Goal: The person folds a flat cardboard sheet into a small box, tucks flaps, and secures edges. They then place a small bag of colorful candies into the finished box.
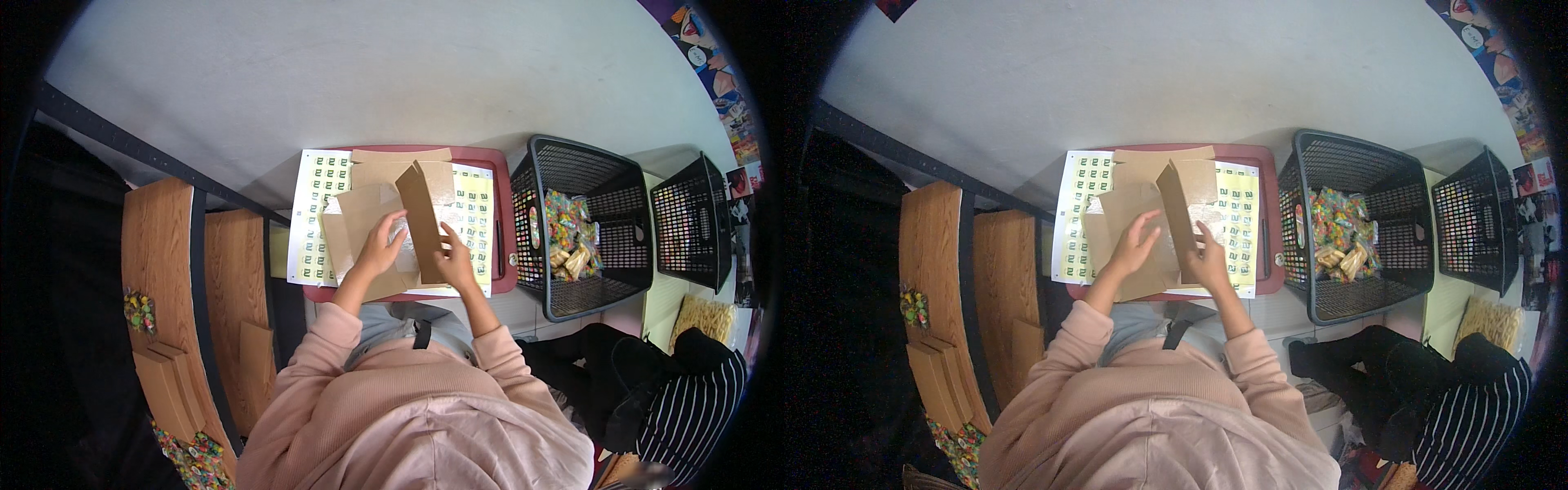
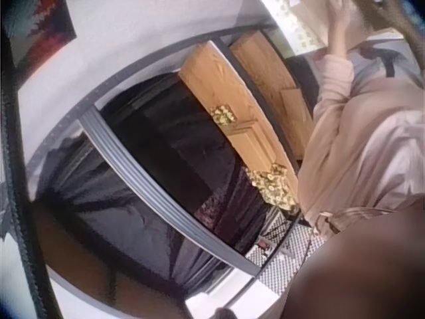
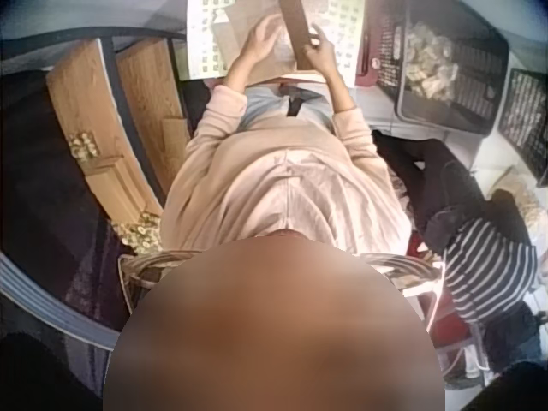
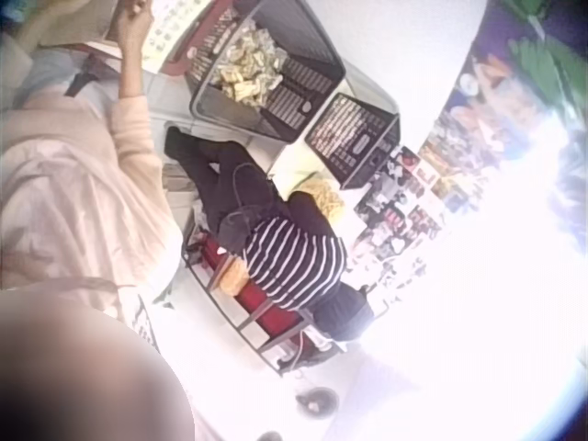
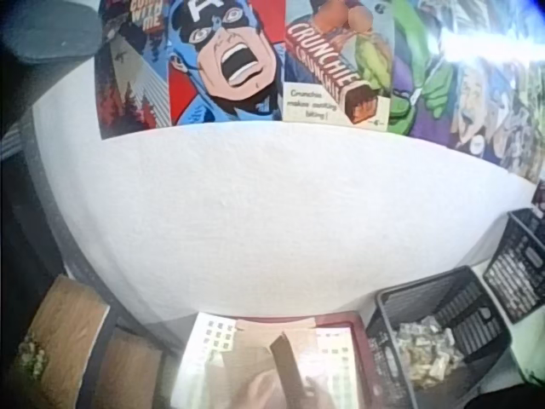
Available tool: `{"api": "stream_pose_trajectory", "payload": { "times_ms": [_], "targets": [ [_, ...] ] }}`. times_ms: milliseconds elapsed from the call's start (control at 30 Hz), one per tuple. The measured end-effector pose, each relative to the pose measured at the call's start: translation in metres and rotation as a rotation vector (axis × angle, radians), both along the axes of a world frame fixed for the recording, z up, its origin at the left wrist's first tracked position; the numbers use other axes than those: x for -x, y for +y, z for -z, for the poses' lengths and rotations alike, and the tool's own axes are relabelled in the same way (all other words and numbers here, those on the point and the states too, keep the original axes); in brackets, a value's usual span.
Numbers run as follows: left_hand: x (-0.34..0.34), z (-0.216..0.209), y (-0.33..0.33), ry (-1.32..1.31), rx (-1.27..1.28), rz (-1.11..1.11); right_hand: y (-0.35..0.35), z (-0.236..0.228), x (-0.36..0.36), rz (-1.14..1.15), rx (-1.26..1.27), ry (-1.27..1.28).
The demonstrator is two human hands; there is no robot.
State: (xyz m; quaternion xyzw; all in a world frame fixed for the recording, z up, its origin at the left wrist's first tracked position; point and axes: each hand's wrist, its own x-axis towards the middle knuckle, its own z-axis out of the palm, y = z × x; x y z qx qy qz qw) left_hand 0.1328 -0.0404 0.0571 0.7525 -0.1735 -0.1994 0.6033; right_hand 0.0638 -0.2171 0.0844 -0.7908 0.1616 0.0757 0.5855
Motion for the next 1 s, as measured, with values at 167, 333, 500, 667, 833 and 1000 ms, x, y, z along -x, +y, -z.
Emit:
{"api": "stream_pose_trajectory", "payload": {
  "times_ms": [167, 333, 500, 667, 833, 1000],
  "targets": [
    [0.022, 0.033, 0.031, -0.347, -0.871, 0.13, -0.07, 0.041, 0.008, 0.041, 0.058, 0.074],
    [0.021, 0.047, 0.031, -0.331, -0.889, 0.177, -0.083, 0.031, 0.0, -0.045, -0.457, 0.226],
    [-0.003, 0.032, 0.024, -0.267, -0.902, 0.267, -0.075, 0.057, -0.014, 0.171, -0.864, 0.331],
    [-0.005, 0.027, 0.02, -0.338, -1.021, 0.328, -0.054, 0.068, -0.027, 0.341, -0.729, 0.164],
    [-0.006, 0.036, 0.02, -0.393, -0.961, 0.329, -0.079, 0.096, -0.024, 0.298, -1.041, 0.108],
    [-0.004, 0.043, 0.005, -0.401, -0.944, 0.284, -0.082, 0.071, -0.031, 0.156, -1.4, 0.356]
  ]
}}
